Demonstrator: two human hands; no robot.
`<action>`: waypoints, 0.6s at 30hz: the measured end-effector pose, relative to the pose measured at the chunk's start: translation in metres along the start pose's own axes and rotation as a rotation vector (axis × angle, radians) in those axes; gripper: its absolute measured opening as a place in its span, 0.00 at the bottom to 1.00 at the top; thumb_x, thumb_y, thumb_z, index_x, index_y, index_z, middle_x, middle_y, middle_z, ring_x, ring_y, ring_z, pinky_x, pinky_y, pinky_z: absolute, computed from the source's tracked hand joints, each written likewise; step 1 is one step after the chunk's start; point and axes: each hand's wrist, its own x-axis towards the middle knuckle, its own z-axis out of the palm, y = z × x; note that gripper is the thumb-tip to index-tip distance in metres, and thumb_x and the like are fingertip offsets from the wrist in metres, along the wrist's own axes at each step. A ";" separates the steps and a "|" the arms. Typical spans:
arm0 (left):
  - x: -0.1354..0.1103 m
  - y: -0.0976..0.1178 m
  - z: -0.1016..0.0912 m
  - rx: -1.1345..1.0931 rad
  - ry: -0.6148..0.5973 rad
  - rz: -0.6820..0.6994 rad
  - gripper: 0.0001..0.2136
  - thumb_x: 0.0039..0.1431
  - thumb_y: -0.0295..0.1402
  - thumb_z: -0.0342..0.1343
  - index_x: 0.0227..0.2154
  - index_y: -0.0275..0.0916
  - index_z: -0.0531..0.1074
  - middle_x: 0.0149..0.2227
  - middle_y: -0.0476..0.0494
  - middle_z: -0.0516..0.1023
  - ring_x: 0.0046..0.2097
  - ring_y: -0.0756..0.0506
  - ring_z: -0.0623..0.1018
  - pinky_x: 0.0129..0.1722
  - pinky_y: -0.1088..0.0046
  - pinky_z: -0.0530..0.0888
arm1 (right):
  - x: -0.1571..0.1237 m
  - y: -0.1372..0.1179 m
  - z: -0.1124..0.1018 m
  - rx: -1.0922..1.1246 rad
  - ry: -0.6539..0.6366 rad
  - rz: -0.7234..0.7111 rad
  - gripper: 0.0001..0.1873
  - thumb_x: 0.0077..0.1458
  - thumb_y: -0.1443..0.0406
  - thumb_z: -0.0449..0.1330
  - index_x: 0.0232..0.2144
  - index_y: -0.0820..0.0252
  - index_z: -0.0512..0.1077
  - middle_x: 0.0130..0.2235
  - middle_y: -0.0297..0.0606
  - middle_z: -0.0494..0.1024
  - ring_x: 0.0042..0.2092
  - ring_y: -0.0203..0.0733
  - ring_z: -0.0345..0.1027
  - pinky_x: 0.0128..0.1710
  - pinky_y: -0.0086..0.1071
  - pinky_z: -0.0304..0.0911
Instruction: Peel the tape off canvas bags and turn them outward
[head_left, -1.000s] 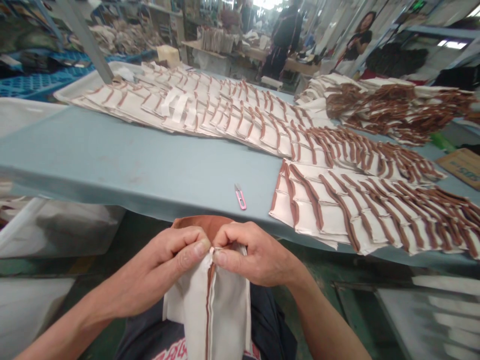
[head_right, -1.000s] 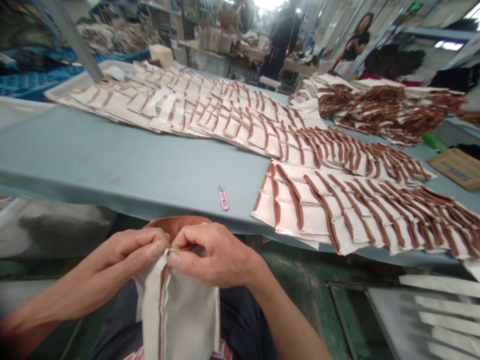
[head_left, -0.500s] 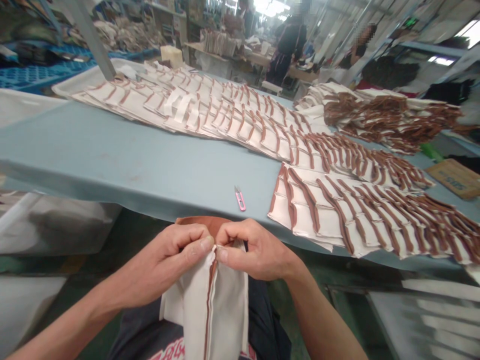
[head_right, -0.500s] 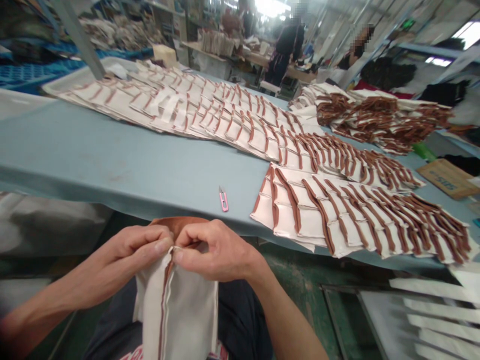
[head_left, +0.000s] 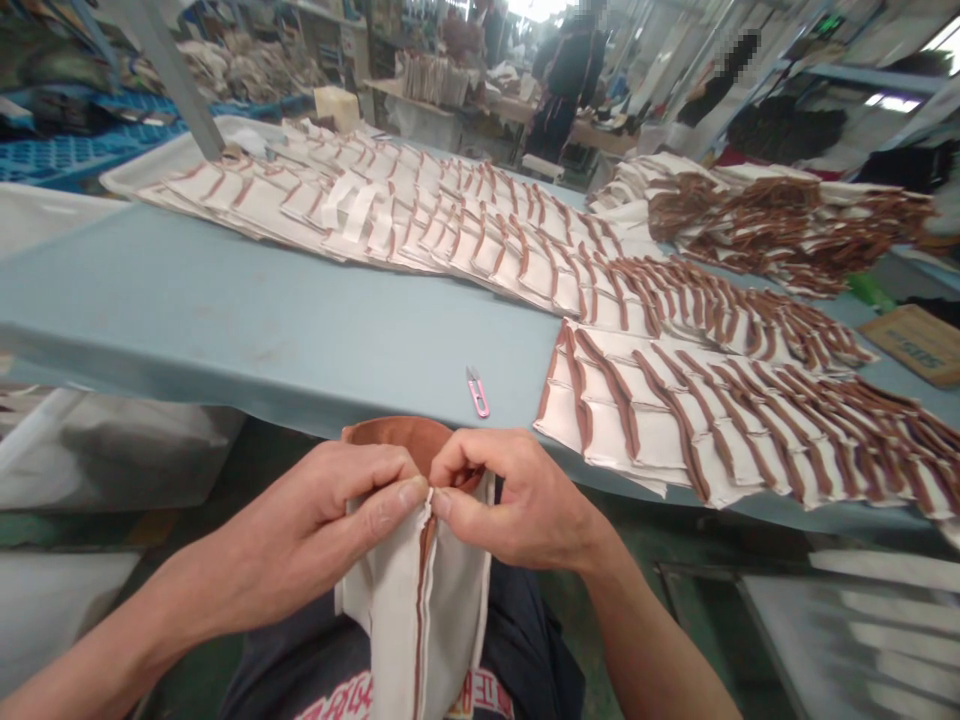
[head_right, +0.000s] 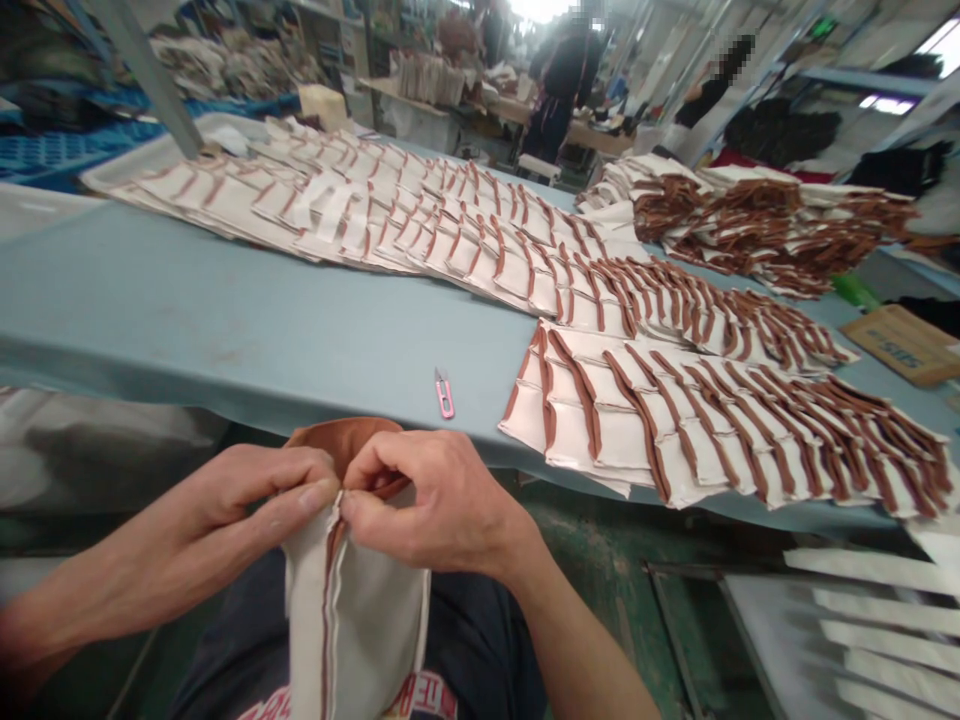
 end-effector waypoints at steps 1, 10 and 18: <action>0.000 0.000 -0.002 0.008 -0.019 0.011 0.21 0.79 0.39 0.49 0.26 0.41 0.66 0.25 0.57 0.64 0.27 0.51 0.65 0.28 0.77 0.65 | 0.000 0.001 0.000 0.028 -0.007 0.032 0.04 0.57 0.66 0.64 0.30 0.57 0.75 0.30 0.29 0.79 0.29 0.33 0.69 0.33 0.26 0.65; -0.005 -0.012 -0.012 0.281 -0.048 0.159 0.13 0.81 0.33 0.53 0.38 0.41 0.78 0.32 0.54 0.79 0.33 0.50 0.78 0.35 0.75 0.69 | 0.000 0.004 0.002 -0.003 -0.068 0.118 0.04 0.59 0.66 0.64 0.31 0.56 0.73 0.24 0.24 0.68 0.25 0.31 0.58 0.27 0.27 0.54; -0.002 -0.015 -0.012 0.655 0.043 0.424 0.20 0.84 0.30 0.42 0.36 0.39 0.75 0.31 0.47 0.79 0.29 0.46 0.80 0.31 0.68 0.71 | 0.002 0.006 0.018 -0.125 0.076 -0.005 0.05 0.59 0.66 0.60 0.30 0.55 0.71 0.31 0.31 0.78 0.32 0.37 0.70 0.37 0.29 0.66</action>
